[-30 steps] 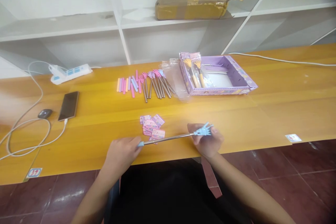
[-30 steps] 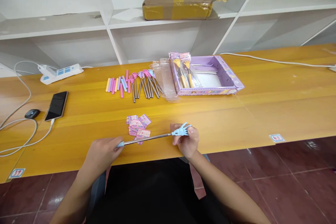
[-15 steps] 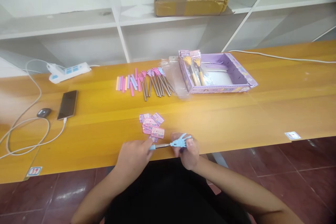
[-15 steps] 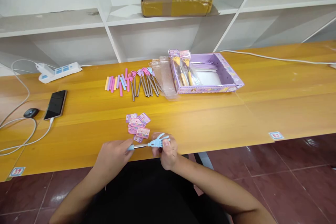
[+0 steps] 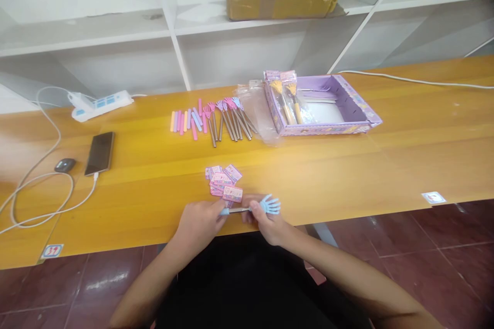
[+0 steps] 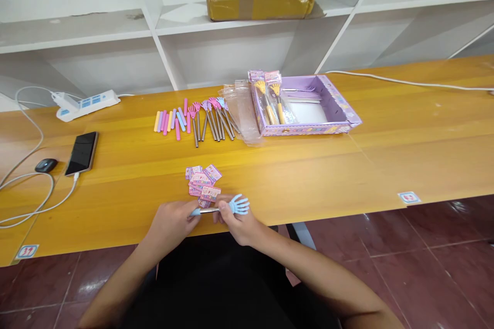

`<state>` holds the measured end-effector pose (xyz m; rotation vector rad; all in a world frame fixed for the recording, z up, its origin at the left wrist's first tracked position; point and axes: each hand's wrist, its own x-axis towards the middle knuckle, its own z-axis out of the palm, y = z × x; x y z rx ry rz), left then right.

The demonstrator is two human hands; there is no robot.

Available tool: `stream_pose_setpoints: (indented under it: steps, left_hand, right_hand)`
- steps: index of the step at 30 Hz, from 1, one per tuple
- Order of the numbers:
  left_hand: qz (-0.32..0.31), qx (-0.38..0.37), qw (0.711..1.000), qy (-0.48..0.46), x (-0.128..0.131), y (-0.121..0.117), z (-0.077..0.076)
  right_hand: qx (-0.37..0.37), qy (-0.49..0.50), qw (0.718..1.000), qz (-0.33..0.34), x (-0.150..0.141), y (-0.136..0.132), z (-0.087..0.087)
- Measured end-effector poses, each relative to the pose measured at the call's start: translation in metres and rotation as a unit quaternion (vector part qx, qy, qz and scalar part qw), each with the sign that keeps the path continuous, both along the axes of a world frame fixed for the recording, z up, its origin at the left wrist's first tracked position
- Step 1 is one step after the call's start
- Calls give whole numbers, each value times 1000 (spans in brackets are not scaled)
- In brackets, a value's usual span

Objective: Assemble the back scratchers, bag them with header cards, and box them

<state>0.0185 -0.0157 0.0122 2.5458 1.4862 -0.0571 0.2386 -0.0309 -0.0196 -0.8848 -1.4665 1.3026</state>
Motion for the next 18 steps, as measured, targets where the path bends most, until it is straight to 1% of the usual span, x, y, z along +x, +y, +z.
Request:
stream_pose_setpoints:
  steps: [3,5,12,18]
  left_hand:
    - [-20,6,1000,-21,1,-3,-4]
    - [-23,7,999,-26,0,-5,-7]
    - [-36,13,999,-19,-4,-4,-15]
    - [-17,35,999,-5,-5,-3,-15]
  right_hand:
    - [-5,-62,998,32,3,-1,9]
    - [-8,-68,997,27,4,-1,10]
    - [-11,-32,999,20,-1,-1,4]
    - [-31,31,999,7,-4,0,-2]
